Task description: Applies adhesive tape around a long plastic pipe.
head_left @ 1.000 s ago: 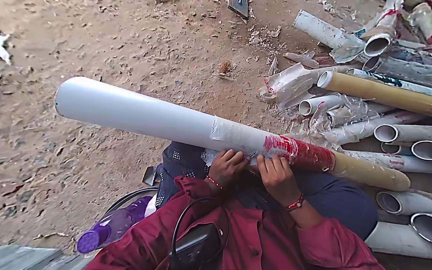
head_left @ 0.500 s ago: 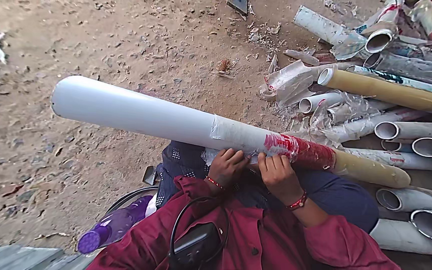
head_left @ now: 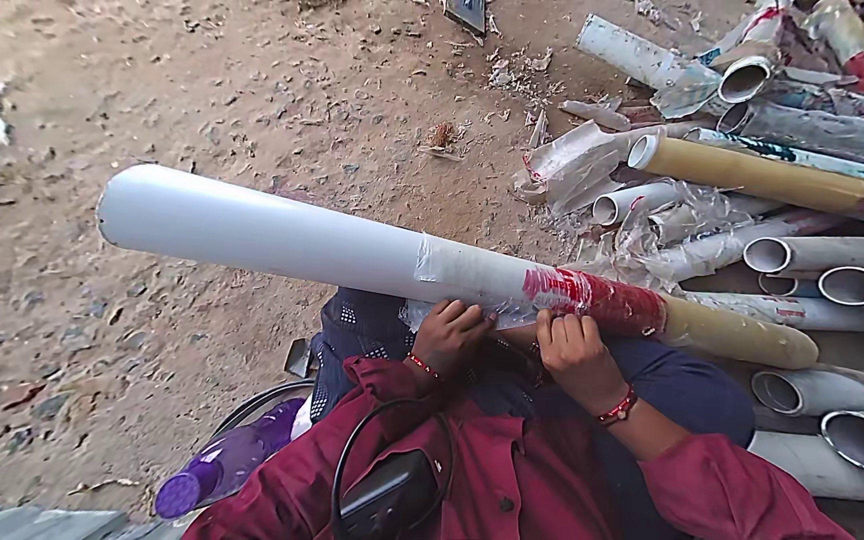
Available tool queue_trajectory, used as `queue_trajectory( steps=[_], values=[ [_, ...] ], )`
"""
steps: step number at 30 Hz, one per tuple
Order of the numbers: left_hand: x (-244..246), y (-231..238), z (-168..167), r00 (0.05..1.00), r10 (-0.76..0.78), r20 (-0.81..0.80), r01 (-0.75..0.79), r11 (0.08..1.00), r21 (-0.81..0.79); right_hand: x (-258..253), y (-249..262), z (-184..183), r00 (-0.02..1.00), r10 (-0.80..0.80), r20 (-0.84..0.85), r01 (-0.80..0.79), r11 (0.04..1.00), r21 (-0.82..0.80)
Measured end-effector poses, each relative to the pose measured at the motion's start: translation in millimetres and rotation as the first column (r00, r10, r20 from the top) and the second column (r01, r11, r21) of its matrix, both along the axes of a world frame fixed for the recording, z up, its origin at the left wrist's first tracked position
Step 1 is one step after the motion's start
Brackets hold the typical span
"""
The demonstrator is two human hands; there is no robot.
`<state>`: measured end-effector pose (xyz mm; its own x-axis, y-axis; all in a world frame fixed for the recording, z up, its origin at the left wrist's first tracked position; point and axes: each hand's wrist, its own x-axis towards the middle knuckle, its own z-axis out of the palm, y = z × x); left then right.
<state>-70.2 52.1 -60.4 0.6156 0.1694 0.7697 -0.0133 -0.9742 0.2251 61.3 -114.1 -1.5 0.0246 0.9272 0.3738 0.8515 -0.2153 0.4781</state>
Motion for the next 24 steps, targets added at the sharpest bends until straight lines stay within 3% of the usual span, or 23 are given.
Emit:
queue_trajectory(
  steps=[3, 6, 8, 12, 16, 18, 22, 24],
  values=[
    [0, 0, 0, 1.000, -0.007, 0.004, 0.007, 1.000, -0.013, 4, -10, 2, 0.993, -0.115, -0.014, 0.114, 0.993, -0.040],
    [-3, 0, 4, 0.999, -0.023, -0.028, 0.022, 0.999, -0.044, 16, -23, 10, 0.946, -0.178, -0.272, 0.184, 0.983, -0.003],
    [-6, 1, 9, 0.996, -0.053, -0.075, 0.048, 0.996, -0.073, 23, -31, 16, 0.867, -0.127, -0.482, 0.205, 0.972, 0.113],
    [-8, -2, 21, 0.989, -0.073, -0.130, 0.058, 0.992, -0.111, 7, -20, 2, 0.601, 0.010, -0.799, 0.303, 0.922, 0.240],
    [-11, -7, 41, 0.986, 0.005, -0.169, -0.026, 0.992, -0.120, -13, 3, -30, 0.543, 0.172, -0.822, 0.352, 0.843, 0.408],
    [-8, -9, 49, 0.967, 0.054, -0.247, -0.056, 0.998, -0.002, -17, 3, -35, 0.493, 0.226, -0.840, 0.378, 0.814, 0.441],
    [16, -13, 50, 0.868, 0.030, -0.496, 0.090, 0.972, 0.216, -18, -4, -36, 0.391, 0.295, -0.872, 0.397, 0.801, 0.449],
    [26, -14, 43, 0.878, 0.042, -0.477, 0.097, 0.960, 0.264, -17, -6, -36, 0.356, 0.319, -0.878, 0.402, 0.796, 0.452]
  ],
)
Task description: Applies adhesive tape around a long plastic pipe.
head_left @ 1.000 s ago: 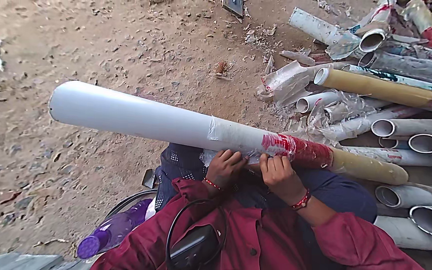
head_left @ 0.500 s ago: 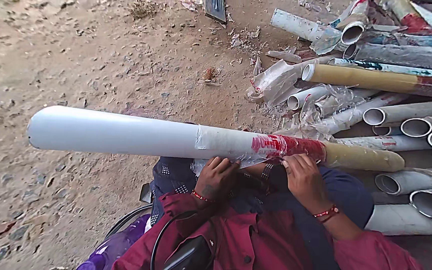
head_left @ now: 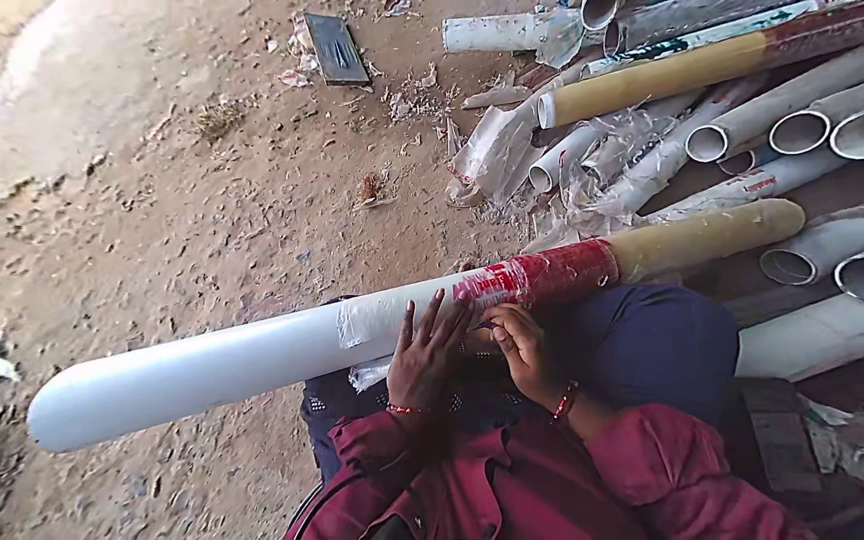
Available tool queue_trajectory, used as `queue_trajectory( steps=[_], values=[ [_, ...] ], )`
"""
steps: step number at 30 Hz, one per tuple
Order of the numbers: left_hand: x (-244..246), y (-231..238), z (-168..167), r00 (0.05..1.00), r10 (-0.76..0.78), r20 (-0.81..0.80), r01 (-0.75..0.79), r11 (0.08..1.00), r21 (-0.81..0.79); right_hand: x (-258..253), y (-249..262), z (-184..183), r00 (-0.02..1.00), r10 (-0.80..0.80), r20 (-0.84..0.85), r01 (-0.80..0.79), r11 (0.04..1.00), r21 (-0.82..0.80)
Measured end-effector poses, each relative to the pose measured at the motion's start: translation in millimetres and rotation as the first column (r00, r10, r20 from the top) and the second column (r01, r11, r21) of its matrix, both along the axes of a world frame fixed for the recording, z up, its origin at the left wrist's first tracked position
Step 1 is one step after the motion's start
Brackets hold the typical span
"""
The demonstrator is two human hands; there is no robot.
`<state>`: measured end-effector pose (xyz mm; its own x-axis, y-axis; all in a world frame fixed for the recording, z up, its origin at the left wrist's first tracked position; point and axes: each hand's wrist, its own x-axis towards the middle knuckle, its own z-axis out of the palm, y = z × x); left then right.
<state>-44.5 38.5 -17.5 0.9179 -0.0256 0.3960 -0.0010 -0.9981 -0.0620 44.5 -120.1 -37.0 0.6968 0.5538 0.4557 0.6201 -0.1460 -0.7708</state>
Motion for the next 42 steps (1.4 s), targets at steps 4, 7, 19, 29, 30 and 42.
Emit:
queue_trajectory(
  steps=[4, 7, 19, 29, 30, 42],
  values=[
    [-1, 0, -14, 0.986, -0.026, 0.166, 0.037, 0.998, -0.059, -1, -1, -2, 0.998, -0.011, -0.066, 0.014, 0.999, 0.039],
    [-4, -2, -26, 0.961, -0.045, 0.274, 0.066, 0.995, -0.069, 3, -2, 3, 0.981, -0.011, -0.195, 0.029, 0.995, 0.092],
    [-14, -3, -45, 0.915, -0.130, 0.381, 0.191, 0.973, -0.126, 54, 6, 27, 0.838, 0.309, 0.450, -0.104, 0.900, -0.424],
    [-27, 3, -46, 0.893, -0.246, 0.378, 0.371, 0.877, -0.305, 63, 23, 40, 0.639, 0.538, 0.550, -0.183, 0.801, -0.570],
    [-28, 2, -46, 0.893, -0.246, 0.378, 0.376, 0.869, -0.322, 64, 22, 41, 0.627, 0.547, 0.554, -0.181, 0.795, -0.579],
    [-33, -1, -49, 0.869, -0.234, 0.435, 0.423, 0.808, -0.410, 73, -6, 50, 0.748, 0.447, 0.491, -0.122, 0.820, -0.560]
  ],
)
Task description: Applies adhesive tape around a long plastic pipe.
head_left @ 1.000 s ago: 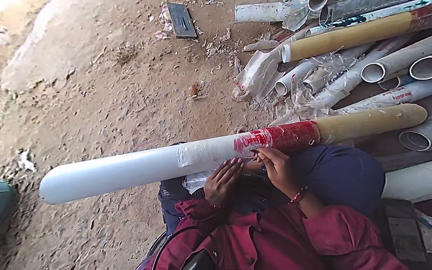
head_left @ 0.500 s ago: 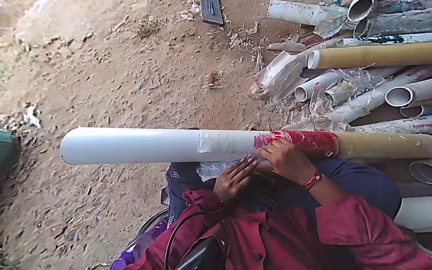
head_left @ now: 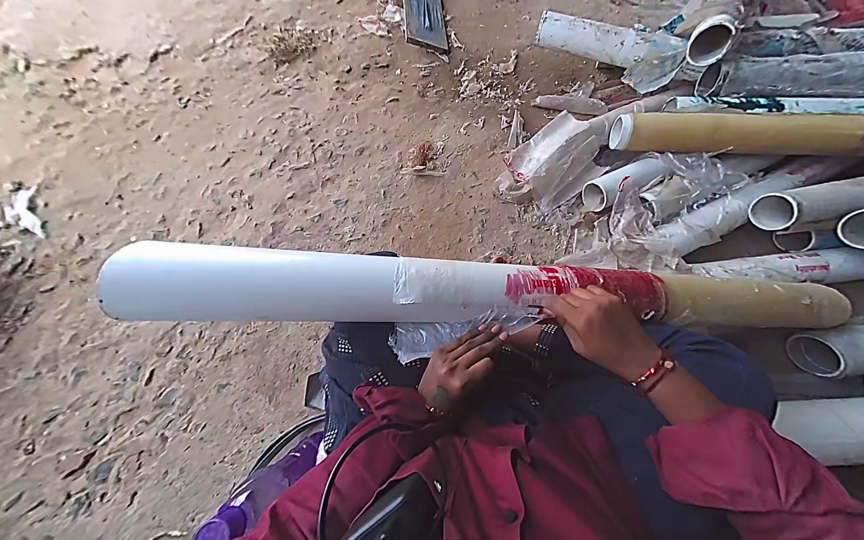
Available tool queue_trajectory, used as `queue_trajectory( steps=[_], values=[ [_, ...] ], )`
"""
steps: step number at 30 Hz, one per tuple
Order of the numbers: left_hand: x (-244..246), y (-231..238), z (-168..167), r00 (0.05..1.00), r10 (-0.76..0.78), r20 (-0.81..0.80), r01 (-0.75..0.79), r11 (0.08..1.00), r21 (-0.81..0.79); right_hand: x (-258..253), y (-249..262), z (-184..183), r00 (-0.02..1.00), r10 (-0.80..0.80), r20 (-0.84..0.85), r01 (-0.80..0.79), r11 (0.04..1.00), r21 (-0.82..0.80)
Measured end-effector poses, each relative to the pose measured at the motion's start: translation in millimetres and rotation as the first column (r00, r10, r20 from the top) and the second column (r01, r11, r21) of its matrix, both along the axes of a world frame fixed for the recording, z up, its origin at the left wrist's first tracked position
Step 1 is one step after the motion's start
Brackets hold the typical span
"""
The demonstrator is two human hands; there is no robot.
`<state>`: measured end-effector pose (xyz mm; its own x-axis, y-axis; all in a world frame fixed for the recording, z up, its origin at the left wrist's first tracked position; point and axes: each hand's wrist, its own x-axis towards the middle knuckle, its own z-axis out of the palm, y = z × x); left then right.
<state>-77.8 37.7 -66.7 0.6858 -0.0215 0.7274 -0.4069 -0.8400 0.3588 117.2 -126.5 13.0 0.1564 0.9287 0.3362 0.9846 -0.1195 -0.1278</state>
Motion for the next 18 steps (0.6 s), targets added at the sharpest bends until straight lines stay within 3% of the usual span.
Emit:
queue_trajectory(
  steps=[3, 9, 18],
  values=[
    [-1, -1, 0, 1.000, 0.002, 0.005, -0.002, 1.000, -0.010, -16, 19, 0, 0.998, 0.022, -0.054, -0.019, 0.998, 0.062],
    [-1, -1, 2, 1.000, 0.000, -0.001, 0.000, 1.000, -0.016, -29, 54, -2, 0.982, 0.171, 0.077, -0.170, 0.985, -0.021],
    [-5, 1, 0, 1.000, -0.023, -0.020, 0.023, 1.000, -0.007, -2, 31, 1, 0.964, 0.190, 0.186, -0.178, 0.981, -0.081]
  ],
)
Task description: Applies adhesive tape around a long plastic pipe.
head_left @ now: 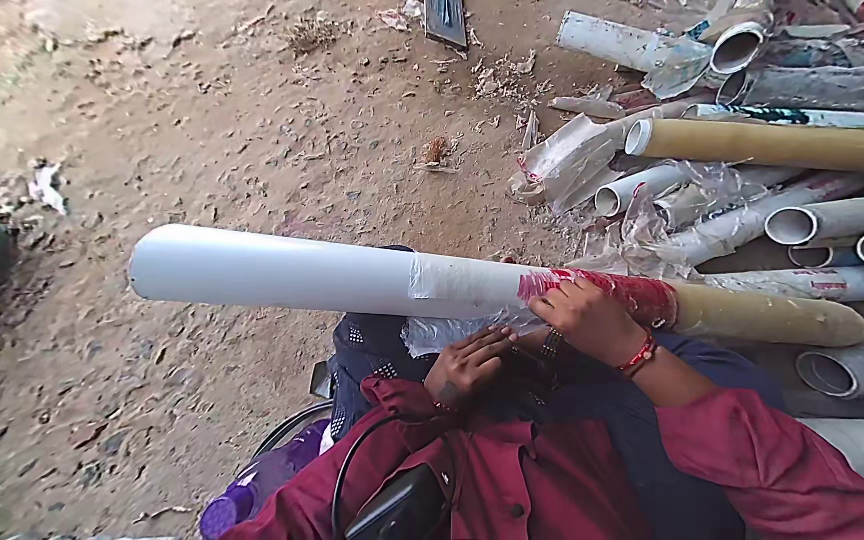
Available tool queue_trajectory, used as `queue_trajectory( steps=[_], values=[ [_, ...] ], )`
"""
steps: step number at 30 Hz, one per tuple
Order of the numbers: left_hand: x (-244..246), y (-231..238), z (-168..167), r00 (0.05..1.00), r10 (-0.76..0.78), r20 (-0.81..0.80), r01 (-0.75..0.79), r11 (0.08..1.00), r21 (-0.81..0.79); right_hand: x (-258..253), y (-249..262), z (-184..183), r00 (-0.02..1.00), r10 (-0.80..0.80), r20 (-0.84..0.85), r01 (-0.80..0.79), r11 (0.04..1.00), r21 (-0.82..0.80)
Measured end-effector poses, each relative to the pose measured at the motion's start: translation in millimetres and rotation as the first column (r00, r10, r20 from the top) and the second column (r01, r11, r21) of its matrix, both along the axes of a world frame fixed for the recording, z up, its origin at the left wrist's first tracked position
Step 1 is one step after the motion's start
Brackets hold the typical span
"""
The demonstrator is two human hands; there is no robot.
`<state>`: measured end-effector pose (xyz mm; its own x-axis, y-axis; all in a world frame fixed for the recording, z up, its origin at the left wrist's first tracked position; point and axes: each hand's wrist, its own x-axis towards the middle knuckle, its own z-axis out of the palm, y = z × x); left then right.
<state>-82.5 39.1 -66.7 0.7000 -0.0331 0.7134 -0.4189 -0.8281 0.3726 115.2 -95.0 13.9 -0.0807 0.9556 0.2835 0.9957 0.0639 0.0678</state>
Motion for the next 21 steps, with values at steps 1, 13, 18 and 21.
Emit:
queue_trajectory(
  steps=[1, 13, 18, 21],
  values=[
    [0, 0, 0, 1.000, 0.000, -0.002, 0.000, 1.000, 0.002, 3, -5, 2, 1.000, -0.015, 0.007, 0.015, 1.000, -0.017],
    [0, 1, -4, 1.000, 0.013, -0.003, -0.013, 1.000, 0.028, -12, 16, -3, 0.995, -0.017, -0.094, 0.017, 1.000, -0.006],
    [-1, -2, -5, 0.998, 0.032, -0.054, -0.031, 0.999, 0.023, 12, -12, -1, 0.995, -0.059, -0.074, 0.053, 0.995, -0.085],
    [-2, -2, -8, 0.997, 0.050, -0.052, -0.048, 0.998, 0.042, 15, -25, -2, 0.986, -0.089, -0.141, 0.076, 0.993, -0.094]
  ],
)
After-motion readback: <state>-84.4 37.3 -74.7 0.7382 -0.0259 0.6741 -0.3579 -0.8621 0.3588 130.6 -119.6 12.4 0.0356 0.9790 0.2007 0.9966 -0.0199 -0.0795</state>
